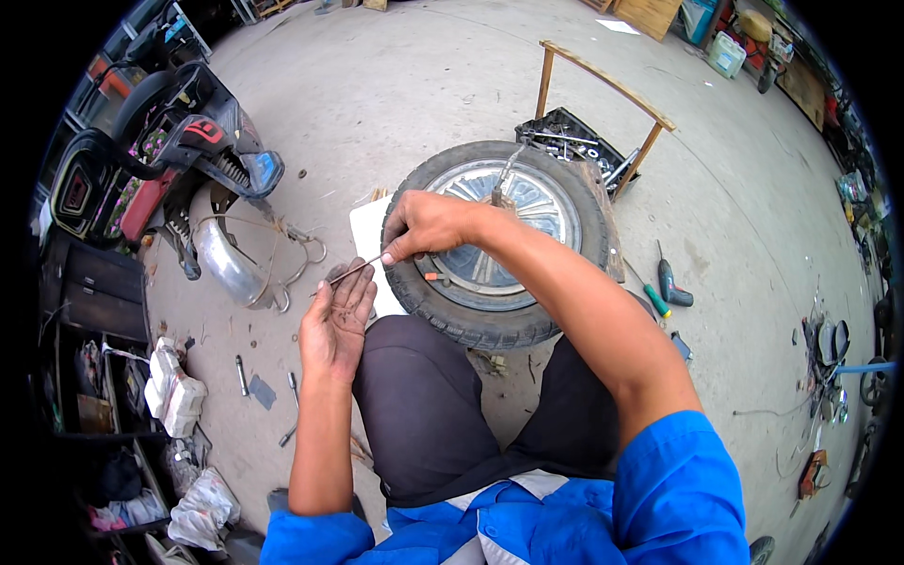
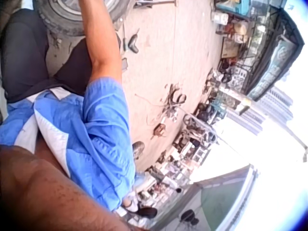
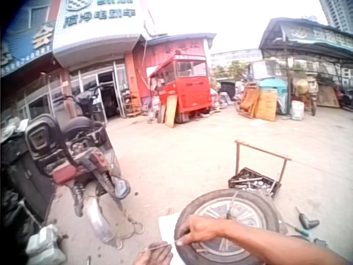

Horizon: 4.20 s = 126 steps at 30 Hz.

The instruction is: The person sits on the floor and uses a hammer and a screwdriver to pry and adjust the tire bead on a motorcycle wheel. They repeatedly strike the rim and use the tool to separate the tire from the rim, rotating the wheel as they work.

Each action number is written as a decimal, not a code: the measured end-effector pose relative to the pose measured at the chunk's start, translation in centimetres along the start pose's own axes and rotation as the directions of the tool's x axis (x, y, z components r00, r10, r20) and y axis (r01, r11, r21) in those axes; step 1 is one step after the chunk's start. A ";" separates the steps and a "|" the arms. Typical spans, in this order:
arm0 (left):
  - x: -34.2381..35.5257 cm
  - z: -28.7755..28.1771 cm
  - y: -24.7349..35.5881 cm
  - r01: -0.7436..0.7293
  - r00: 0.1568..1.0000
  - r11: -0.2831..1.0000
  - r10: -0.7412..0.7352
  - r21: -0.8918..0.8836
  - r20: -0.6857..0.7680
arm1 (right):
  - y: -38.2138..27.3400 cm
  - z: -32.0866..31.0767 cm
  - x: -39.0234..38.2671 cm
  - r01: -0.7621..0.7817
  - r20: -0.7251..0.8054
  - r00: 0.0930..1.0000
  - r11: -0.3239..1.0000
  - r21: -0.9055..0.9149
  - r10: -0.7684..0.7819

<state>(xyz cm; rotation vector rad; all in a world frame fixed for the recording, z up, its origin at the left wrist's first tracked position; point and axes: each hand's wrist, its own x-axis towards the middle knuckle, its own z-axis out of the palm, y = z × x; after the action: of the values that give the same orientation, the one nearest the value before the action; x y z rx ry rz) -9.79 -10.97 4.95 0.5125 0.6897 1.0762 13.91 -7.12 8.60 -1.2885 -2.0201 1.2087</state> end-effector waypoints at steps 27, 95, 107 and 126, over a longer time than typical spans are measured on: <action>7.6 -0.7 0.8 -0.006 0.999 0.980 -0.002 0.198 0.039 | 0.6 4.4 0.4 -0.115 -0.469 0.871 0.989 0.088 0.143; -1.9 -1.6 3.0 -0.282 0.959 0.372 0.082 0.884 0.271 | 1.8 2.9 -7.2 0.028 -0.088 0.996 0.998 0.052 -0.023; 0.7 -2.1 2.2 -0.515 0.839 0.157 0.296 0.843 0.457 | 0.9 5.5 -7.3 -0.092 -0.415 0.903 0.994 0.062 0.110; -1.4 -0.4 3.3 -0.545 0.834 0.213 0.236 0.811 0.499 | 0.4 2.5 -7.2 -0.022 -0.253 0.966 0.992 0.124 0.053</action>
<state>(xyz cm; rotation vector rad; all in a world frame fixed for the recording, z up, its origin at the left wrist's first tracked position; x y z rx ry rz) -12.53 -10.94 7.31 1.9784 0.9333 0.9300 15.59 -14.52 7.59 -1.3534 -1.7209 1.0995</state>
